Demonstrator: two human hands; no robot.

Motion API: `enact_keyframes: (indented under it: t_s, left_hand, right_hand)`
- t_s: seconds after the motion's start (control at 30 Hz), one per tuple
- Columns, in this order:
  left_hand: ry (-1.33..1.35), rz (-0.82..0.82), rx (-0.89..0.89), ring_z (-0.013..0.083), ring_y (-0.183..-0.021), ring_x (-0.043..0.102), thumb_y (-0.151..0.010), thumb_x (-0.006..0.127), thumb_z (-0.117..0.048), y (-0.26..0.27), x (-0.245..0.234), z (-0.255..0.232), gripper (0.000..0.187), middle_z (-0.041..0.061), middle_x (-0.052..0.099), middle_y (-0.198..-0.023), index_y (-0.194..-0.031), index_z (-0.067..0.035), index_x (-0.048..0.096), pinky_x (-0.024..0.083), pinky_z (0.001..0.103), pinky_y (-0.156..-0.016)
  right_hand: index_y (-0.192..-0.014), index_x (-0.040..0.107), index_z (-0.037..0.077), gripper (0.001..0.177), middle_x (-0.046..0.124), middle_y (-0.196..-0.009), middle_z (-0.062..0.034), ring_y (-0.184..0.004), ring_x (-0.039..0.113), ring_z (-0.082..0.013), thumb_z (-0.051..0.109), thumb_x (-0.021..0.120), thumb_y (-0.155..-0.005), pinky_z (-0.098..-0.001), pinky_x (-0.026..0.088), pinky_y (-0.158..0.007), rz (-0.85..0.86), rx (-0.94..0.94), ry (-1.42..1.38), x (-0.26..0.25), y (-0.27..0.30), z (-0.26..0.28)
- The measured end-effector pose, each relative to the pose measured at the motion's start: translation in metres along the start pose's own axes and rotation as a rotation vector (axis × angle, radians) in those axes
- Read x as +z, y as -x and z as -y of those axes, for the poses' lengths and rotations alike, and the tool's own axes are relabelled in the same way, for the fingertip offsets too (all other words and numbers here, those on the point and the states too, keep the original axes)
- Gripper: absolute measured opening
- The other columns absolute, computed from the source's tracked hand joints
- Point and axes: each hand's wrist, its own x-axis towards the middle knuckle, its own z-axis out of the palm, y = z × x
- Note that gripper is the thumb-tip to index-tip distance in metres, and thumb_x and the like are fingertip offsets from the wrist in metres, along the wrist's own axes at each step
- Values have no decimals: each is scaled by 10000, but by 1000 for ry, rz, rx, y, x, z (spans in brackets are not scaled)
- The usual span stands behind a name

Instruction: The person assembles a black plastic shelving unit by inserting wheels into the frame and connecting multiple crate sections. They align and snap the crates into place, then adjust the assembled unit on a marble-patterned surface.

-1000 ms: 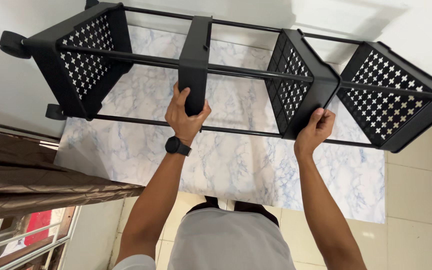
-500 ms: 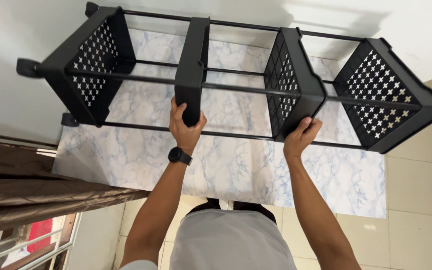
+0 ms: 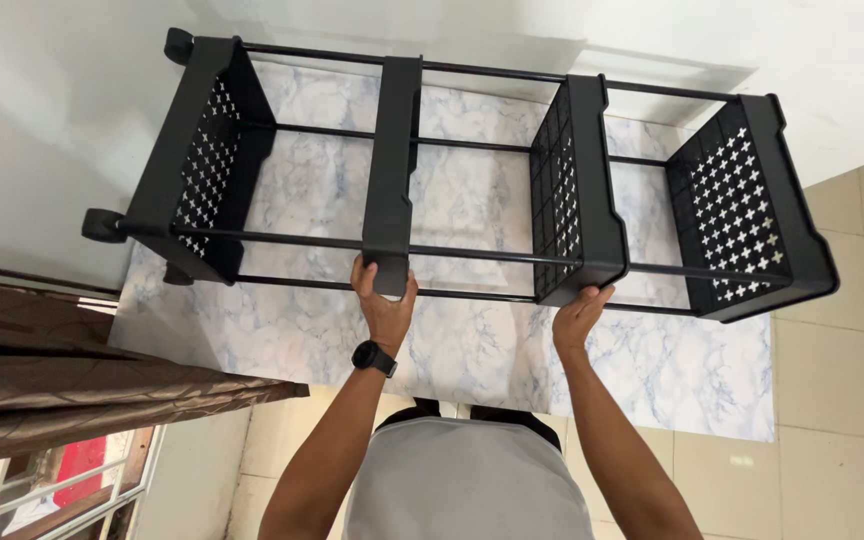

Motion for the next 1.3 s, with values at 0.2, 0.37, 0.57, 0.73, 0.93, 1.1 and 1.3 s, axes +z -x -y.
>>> enact_keyframes:
  t_s: [0.2, 0.37, 0.57, 0.73, 0.93, 1.1, 1.3]
  left_hand:
    - [21, 8, -80, 458, -1364, 447, -850, 854, -45, 16, 1, 18, 824, 279, 358, -1506, -1447, -127, 292, 439, 535, -1106]
    - [11, -4, -88, 465, -1405, 423, -886, 839, -53, 11, 3, 30, 826, 277, 346, -1531, -1469, -123, 259, 395, 535, -1169]
    - [-140, -59, -134, 449, -1460, 381, -891, 827, -43, -8, -2, 13, 879, 276, 316, -1582, -1513, -51, 206, 340, 524, -1211]
    - [-202, -171, -263, 456, -1509, 301, -914, 766, 10, -9, -9, -29, 885, 297, 273, -1617, -1556, 14, 158, 262, 526, -1248]
    - [-120, -62, -43, 372, -1432, 429, -944, 719, 0, 6, 15, -88, 663, 211, 411, -1523, -1466, -26, 311, 350, 495, -1211]
    - [2, 151, 53, 339, -1228, 587, -937, 719, -4, 7, 62, -156, 355, 168, 611, -1308, -1260, 0, 573, 464, 453, -1061]
    - [114, 518, 369, 288, -1136, 616, -961, 693, -66, -7, 126, -225, 236, 108, 653, -1181, -1184, -34, 623, 479, 438, -1012]
  right_hand:
    - [-1558, 274, -76, 645, 592, -945, -240, -759, 511, -323, 378, 285, -1100, -436, 433, -747, 140, 240, -15, 2, 6, 13]
    - [-1506, 422, -62, 585, 585, -935, -253, -795, 473, -386, 370, 301, -1130, -456, 437, -755, 259, 288, -43, 11, 3, 12]
    - [-1287, 574, -17, 488, 677, -1044, -231, -935, 608, -359, 393, 323, -1203, -430, 502, -900, 491, 208, 82, 6, 0, 9]
    - [-1379, 430, -15, 483, 659, -1170, -227, -1104, 643, -348, 332, 503, -1051, -429, 499, -896, 619, 212, -17, -22, 2, 15]
    - [-1263, 539, 1, 328, 693, -1052, -178, -978, 702, -239, 257, 539, -1058, -339, 569, -825, 620, 310, -21, -72, -22, -16]
    - [-1183, 612, 13, 244, 670, -959, -93, -853, 626, -154, 226, 517, -1112, -291, 529, -776, 345, 393, -205, -125, -32, -37]
    - [-1280, 480, 31, 227, 534, -967, -49, -828, 506, -120, 215, 478, -1147, -267, 456, -747, -238, 327, -207, -174, -55, -36]
